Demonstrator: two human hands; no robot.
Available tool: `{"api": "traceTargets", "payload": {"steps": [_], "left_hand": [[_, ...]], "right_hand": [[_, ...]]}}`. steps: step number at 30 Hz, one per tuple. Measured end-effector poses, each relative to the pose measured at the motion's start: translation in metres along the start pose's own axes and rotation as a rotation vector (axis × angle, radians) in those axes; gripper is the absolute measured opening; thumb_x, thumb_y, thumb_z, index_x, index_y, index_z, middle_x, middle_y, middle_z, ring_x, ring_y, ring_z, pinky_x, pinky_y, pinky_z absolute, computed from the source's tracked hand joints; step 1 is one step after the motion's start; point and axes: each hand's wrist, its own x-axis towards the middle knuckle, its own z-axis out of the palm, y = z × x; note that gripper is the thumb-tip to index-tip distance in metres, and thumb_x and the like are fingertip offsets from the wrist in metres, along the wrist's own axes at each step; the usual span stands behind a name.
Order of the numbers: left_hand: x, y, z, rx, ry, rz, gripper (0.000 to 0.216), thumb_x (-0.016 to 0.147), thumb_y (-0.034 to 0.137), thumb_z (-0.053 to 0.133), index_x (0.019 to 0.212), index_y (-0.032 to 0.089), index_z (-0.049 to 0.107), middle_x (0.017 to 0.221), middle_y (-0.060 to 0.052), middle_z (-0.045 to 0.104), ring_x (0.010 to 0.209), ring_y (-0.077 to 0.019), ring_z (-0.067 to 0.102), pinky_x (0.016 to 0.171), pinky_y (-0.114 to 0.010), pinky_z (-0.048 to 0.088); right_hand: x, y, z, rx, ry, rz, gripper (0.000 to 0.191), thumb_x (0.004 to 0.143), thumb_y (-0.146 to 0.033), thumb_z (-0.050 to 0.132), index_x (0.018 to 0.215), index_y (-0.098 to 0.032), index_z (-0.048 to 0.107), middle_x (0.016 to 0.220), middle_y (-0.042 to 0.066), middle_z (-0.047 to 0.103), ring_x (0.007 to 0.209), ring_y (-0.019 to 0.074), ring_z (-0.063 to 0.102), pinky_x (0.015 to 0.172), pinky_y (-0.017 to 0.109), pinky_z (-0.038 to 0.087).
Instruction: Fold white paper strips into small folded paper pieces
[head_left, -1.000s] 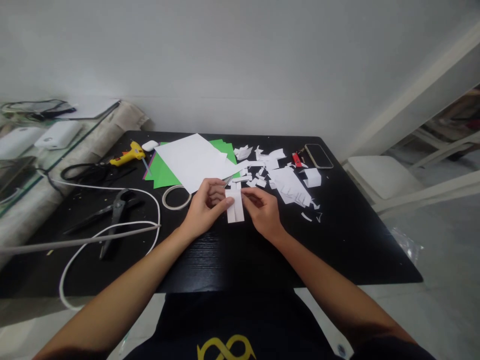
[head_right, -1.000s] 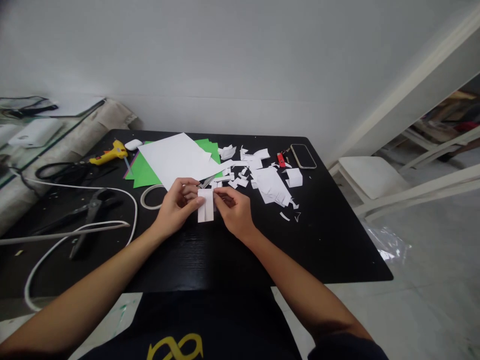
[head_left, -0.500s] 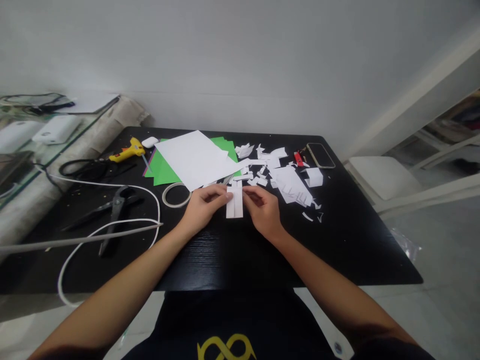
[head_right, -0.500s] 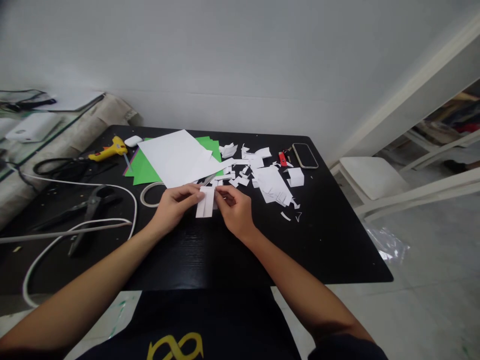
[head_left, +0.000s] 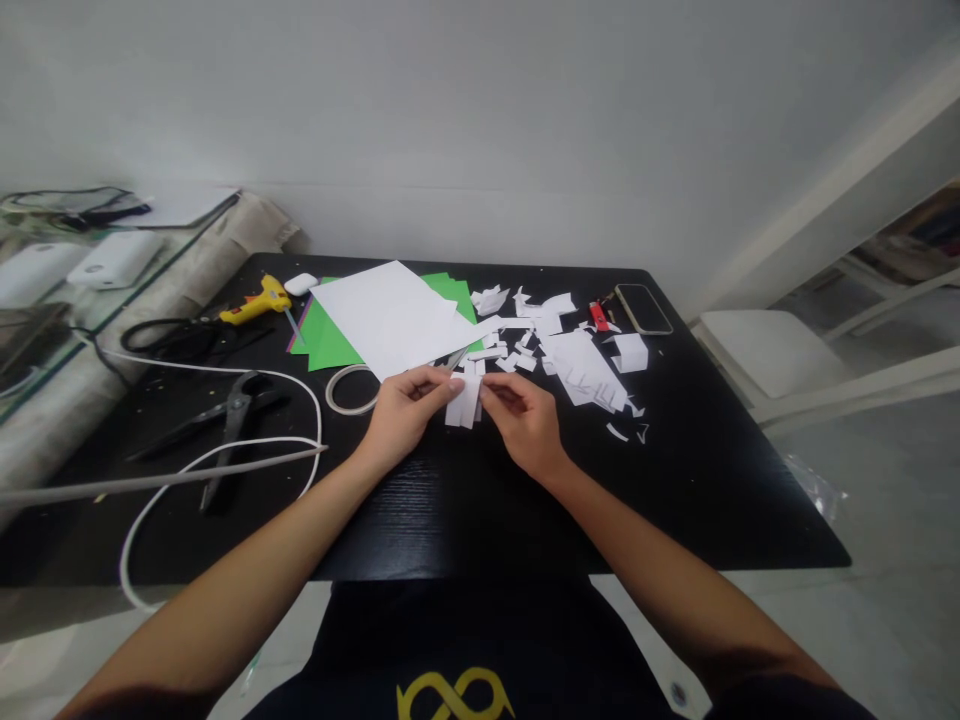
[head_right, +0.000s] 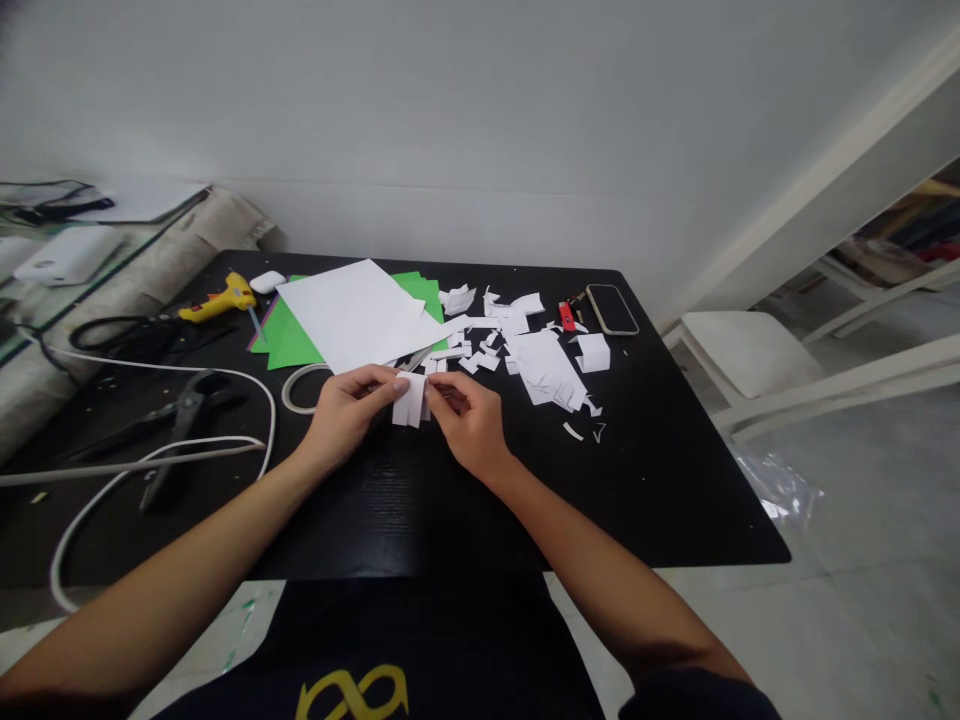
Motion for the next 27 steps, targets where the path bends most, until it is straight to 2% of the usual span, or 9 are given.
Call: {"api": "traceTargets", "payload": {"steps": [2,8,18,27], "left_hand": [[-0.0002,0.0008,0.0001,0.005,0.005,-0.007,0.016,0.078,0.033,0.083,0.076,0.018,0.078,0.078,-0.003,0.075,0.07,-0.0151,0.064,0.069,-0.028,0.053],[-0.0004,-0.001,0.0004,-0.002,0.042,0.003,0.022,0.076,0.032,0.084,0.069,0.017,0.069,0.091,-0.005,0.076,0.078,-0.0154,0.067,0.074,-0.028,0.054],[-0.0024,-0.0023,0.0009,0.011,0.052,0.06,0.023,0.078,0.03,0.083,0.072,0.019,0.065,0.079,-0.003,0.074,0.067,-0.0135,0.064,0.065,-0.027,0.053],[-0.0028,-0.0033,0.0005,0.05,0.071,0.122,0.023,0.078,0.029,0.084,0.073,0.019,0.064,0.081,-0.003,0.074,0.072,-0.015,0.066,0.067,-0.029,0.054]], "right_hand": [[-0.0001,-0.0018,-0.0002,0.018,-0.005,0.01,0.014,0.088,-0.033,0.074,0.095,-0.021,0.076,0.094,0.005,0.08,0.088,0.0217,0.077,0.082,0.034,0.065],[-0.0007,-0.0051,-0.0008,0.011,-0.023,0.001,0.012,0.089,-0.032,0.073,0.095,-0.022,0.075,0.093,0.004,0.079,0.086,0.0204,0.077,0.081,0.033,0.065],[-0.002,-0.0049,-0.0003,0.032,-0.047,0.004,0.016,0.089,-0.036,0.073,0.097,-0.022,0.075,0.094,0.005,0.079,0.088,0.0205,0.076,0.085,0.036,0.065],[-0.0016,-0.0056,0.001,0.064,-0.042,0.047,0.019,0.086,-0.039,0.076,0.095,-0.023,0.076,0.094,0.004,0.079,0.087,0.0216,0.076,0.085,0.038,0.065]]}}
